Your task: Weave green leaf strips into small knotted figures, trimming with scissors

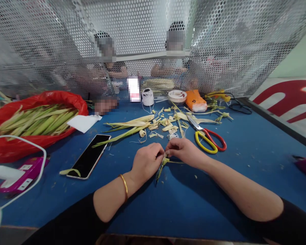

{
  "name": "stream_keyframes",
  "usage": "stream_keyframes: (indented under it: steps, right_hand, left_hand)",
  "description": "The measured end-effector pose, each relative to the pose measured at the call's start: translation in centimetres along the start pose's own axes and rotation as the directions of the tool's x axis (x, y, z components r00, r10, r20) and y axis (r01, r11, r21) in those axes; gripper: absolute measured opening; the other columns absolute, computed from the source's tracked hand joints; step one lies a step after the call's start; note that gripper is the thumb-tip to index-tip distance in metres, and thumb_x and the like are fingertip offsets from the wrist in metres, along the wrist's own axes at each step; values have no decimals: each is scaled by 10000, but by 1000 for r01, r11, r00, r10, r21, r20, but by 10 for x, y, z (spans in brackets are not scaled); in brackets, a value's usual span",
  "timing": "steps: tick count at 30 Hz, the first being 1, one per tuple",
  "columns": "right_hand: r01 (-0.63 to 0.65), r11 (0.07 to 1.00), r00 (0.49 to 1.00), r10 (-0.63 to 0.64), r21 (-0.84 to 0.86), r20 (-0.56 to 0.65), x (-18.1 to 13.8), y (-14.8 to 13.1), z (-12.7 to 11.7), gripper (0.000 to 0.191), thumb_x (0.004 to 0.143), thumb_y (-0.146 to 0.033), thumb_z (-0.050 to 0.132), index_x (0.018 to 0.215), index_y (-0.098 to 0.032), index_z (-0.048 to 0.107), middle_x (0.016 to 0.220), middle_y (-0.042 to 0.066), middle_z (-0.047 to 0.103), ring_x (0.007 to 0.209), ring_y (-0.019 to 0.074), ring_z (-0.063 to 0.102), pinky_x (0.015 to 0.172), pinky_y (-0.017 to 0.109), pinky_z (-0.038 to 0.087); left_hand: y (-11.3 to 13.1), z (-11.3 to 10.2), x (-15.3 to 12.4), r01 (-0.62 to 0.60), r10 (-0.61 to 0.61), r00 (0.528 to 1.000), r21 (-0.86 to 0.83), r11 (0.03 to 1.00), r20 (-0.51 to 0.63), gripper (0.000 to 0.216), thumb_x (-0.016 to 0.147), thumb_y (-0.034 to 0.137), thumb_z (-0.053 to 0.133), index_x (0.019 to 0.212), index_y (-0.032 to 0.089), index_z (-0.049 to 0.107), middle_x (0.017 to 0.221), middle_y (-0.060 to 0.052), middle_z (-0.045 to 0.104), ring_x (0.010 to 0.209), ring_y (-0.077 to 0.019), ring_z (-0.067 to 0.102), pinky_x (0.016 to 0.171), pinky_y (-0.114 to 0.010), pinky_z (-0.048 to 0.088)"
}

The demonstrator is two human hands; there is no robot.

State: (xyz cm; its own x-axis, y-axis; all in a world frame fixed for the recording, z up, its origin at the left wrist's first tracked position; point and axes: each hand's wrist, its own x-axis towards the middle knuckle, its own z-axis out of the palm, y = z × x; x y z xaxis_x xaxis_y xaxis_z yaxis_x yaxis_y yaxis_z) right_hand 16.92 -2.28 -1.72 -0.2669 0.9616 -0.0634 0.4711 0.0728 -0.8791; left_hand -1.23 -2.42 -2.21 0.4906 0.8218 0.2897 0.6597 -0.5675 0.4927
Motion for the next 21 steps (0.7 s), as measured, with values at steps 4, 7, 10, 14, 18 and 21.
stream_keyframes:
  steps: [4, 7, 10, 14, 18, 21]
  right_hand:
    - [-117, 988, 992, 110, 100, 69, -1, -2, -4, 57, 721, -180, 548, 706, -176, 603, 570, -24, 591, 552, 117, 515, 549, 242, 366]
    - [-174, 961, 982, 154, 215, 106, -3, -6, -8, 61, 706, -191, 549, 691, -167, 602, 501, -44, 529, 491, 93, 464, 492, 219, 322]
    - [-253, 908, 965, 215, 333, 147, -4, -10, -11, 55, 695, -213, 568, 662, -170, 569, 503, -41, 549, 422, 74, 455, 422, 202, 303]
    - [-347, 801, 937, 280, 487, 208, -7, -14, -11, 122, 711, -267, 605, 680, -178, 529, 729, 4, 684, 354, 42, 447, 338, 190, 295]
    - [-374, 724, 928, 290, 580, 236, -7, -15, -8, 135, 734, -288, 628, 739, -180, 547, 598, -46, 594, 335, 38, 418, 322, 180, 291]
    - [-357, 752, 934, 293, 554, 204, -6, -13, -4, 207, 777, -384, 624, 819, -187, 577, 524, -80, 470, 354, 60, 415, 330, 190, 329]
  left_hand:
    - [-1, 0, 0, -8, 8, 1000, 0, 1000, 3, 86, 796, 139, 576, 735, 195, 598, 749, 8, 658, 698, -132, 588, 644, -243, 392]
    - [-2, 1, -1, -12, 12, 1000, 9, 1000, 3, 98, 782, 118, 568, 731, 197, 596, 739, 12, 653, 694, -131, 584, 643, -243, 392]
    - [-3, 1, -1, -16, 16, 1000, 10, 1000, 4, 104, 778, 115, 567, 725, 199, 595, 729, 16, 652, 674, -126, 576, 627, -240, 387]
    - [-2, 1, -1, -21, 21, 1000, 4, 1000, -3, 102, 785, 126, 573, 715, 197, 592, 736, 16, 661, 674, -125, 578, 624, -237, 388]
    - [-2, 0, -1, -28, 28, 1000, 8, 1000, -6, 104, 787, 131, 575, 709, 198, 587, 726, 21, 660, 656, -120, 576, 616, -233, 391]
    - [-2, 1, -1, -26, 27, 1000, 9, 1000, -9, 114, 777, 109, 568, 713, 201, 588, 727, 23, 661, 655, -120, 577, 613, -231, 390]
